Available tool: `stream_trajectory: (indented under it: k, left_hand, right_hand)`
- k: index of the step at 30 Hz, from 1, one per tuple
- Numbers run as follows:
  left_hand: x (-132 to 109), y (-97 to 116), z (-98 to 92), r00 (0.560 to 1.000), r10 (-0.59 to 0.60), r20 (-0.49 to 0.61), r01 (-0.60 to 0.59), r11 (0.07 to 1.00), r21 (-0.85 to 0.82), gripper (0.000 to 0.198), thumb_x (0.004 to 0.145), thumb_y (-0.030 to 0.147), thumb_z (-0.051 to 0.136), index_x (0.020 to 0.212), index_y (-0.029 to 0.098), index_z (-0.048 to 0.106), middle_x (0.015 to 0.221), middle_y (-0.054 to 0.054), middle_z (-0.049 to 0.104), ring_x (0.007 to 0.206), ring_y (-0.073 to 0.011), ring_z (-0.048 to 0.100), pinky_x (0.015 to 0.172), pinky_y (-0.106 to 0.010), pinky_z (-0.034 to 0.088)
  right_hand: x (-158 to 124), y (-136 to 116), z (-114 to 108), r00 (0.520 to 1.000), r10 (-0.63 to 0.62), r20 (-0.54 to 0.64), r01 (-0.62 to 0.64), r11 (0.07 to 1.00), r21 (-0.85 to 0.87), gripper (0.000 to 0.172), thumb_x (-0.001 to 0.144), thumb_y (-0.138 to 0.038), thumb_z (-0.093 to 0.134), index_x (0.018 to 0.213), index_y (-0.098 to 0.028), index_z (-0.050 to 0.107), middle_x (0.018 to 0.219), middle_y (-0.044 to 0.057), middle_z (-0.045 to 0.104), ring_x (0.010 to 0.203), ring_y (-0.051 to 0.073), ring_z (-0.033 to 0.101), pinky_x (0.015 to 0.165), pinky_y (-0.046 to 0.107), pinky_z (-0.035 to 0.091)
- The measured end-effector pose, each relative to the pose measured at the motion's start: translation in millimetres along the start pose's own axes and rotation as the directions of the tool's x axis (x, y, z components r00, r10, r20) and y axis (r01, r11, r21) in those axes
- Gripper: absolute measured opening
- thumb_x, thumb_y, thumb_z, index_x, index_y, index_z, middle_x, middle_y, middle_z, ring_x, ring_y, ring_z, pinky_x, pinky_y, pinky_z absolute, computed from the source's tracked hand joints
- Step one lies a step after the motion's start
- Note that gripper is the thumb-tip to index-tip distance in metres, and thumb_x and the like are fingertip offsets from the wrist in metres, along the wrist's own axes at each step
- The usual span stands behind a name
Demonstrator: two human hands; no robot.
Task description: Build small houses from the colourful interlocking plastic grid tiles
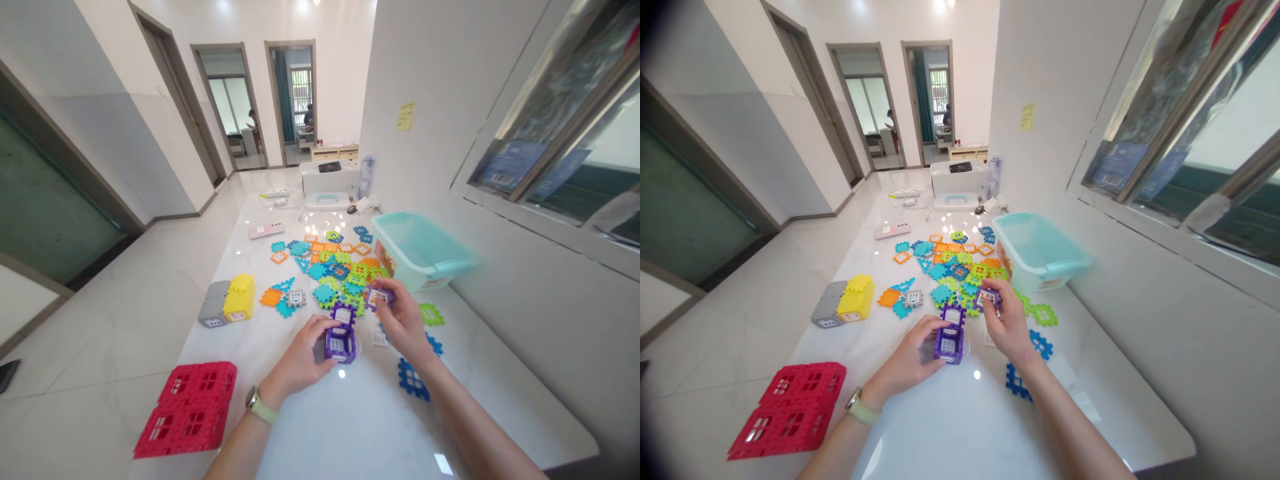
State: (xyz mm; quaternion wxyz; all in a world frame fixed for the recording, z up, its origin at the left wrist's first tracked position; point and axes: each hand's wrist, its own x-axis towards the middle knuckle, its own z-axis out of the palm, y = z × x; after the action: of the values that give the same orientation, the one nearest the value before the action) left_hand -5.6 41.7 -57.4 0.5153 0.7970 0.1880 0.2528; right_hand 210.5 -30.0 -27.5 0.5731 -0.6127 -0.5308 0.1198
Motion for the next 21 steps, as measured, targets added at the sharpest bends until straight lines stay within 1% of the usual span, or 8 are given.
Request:
stream_trajectory:
  k: [1,3,5,8,11,15,18,21]
  left_hand:
    - [0,-1,0.8,1.0,0.002,-0.013,-0.002,1.0,-0.001,0.065,0.071,0.004,0.071,0.129,0.025,0.053,0.125,-0.01,0.052,0.12,-0.0272,0.052,0.107,-0.043,0.042]
    - [1,-2,2.5,0.999,0.001,-0.039,-0.002,1.0,-0.022,0.066,0.071,0.004,0.072,0.13,0.024,0.052,0.126,-0.01,0.053,0.12,-0.0273,0.052,0.105,-0.042,0.044]
    - [2,-3,3.9,0.998,-0.001,-0.061,-0.003,0.998,-0.056,0.066,0.072,0.005,0.072,0.131,0.024,0.051,0.127,-0.01,0.053,0.12,-0.0272,0.053,0.104,-0.042,0.045]
    - [2,-4,5.1,0.997,-0.002,-0.075,-0.005,0.997,-0.082,0.066,0.072,0.005,0.072,0.131,0.023,0.05,0.128,-0.011,0.054,0.121,-0.0274,0.053,0.105,-0.043,0.045]
    - [1,-5,5.7,0.996,-0.002,-0.085,-0.004,0.997,-0.078,0.071,0.071,0.004,0.073,0.134,0.024,0.048,0.13,-0.011,0.054,0.12,-0.0272,0.053,0.104,-0.044,0.045]
    - [2,-5,6.1,0.995,-0.002,-0.096,-0.004,0.998,-0.065,0.073,0.07,0.004,0.073,0.135,0.024,0.047,0.129,-0.01,0.055,0.117,-0.026,0.056,0.104,-0.044,0.045]
    - [3,-3,5.4,0.994,0.001,-0.111,-0.009,0.997,-0.071,0.069,0.072,0.007,0.074,0.134,0.024,0.048,0.128,-0.01,0.056,0.117,-0.0262,0.057,0.104,-0.044,0.045]
    - [3,-3,4.4,0.994,0.006,-0.113,-0.015,0.997,-0.08,0.07,0.071,0.006,0.073,0.134,0.024,0.048,0.129,-0.01,0.056,0.118,-0.0266,0.056,0.104,-0.044,0.046]
  right_hand:
    - [-3,-3,1,0.999,-0.021,-0.031,0.023,0.999,0.044,0.03,0.092,-0.03,0.054,0.122,-0.024,0.049,0.115,0.01,0.059,0.093,0.021,0.061,0.076,0.033,0.05]
    - [-9,-9,5,0.998,-0.07,-0.006,0.07,0.994,0.081,0.034,0.091,-0.027,0.055,0.124,-0.026,0.047,0.118,0.011,0.057,0.092,0.02,0.061,0.075,0.033,0.051]
    - [-14,-12,11,0.987,-0.115,0.115,0.111,0.993,0.04,0.034,0.089,-0.025,0.058,0.123,-0.025,0.048,0.107,0.009,0.062,0.083,0.019,0.062,0.07,0.031,0.052]
    - [-16,-14,18,0.943,-0.126,0.307,0.159,0.983,-0.086,0.029,0.087,-0.022,0.059,0.116,-0.023,0.055,0.092,0.006,0.068,0.073,0.017,0.062,0.066,0.03,0.053]
    - [-13,-16,19,0.909,-0.131,0.395,0.204,0.968,-0.148,0.02,0.089,-0.022,0.057,0.108,-0.021,0.062,0.092,0.007,0.07,0.076,0.019,0.065,0.072,0.033,0.054]
    - [-11,-23,17,0.849,-0.155,0.505,0.25,0.96,-0.126,0.026,0.091,-0.02,0.054,0.114,-0.022,0.066,0.1,0.009,0.07,0.084,0.02,0.067,0.075,0.033,0.054]
    - [-12,-25,16,0.851,-0.164,0.499,0.257,0.958,-0.124,0.033,0.092,-0.021,0.053,0.123,-0.023,0.062,0.114,0.011,0.066,0.091,0.021,0.065,0.075,0.034,0.054]
    - [-11,-24,14,0.882,-0.157,0.444,0.248,0.956,-0.155,0.023,0.092,-0.023,0.053,0.111,-0.022,0.067,0.102,0.01,0.067,0.083,0.021,0.064,0.069,0.033,0.052]
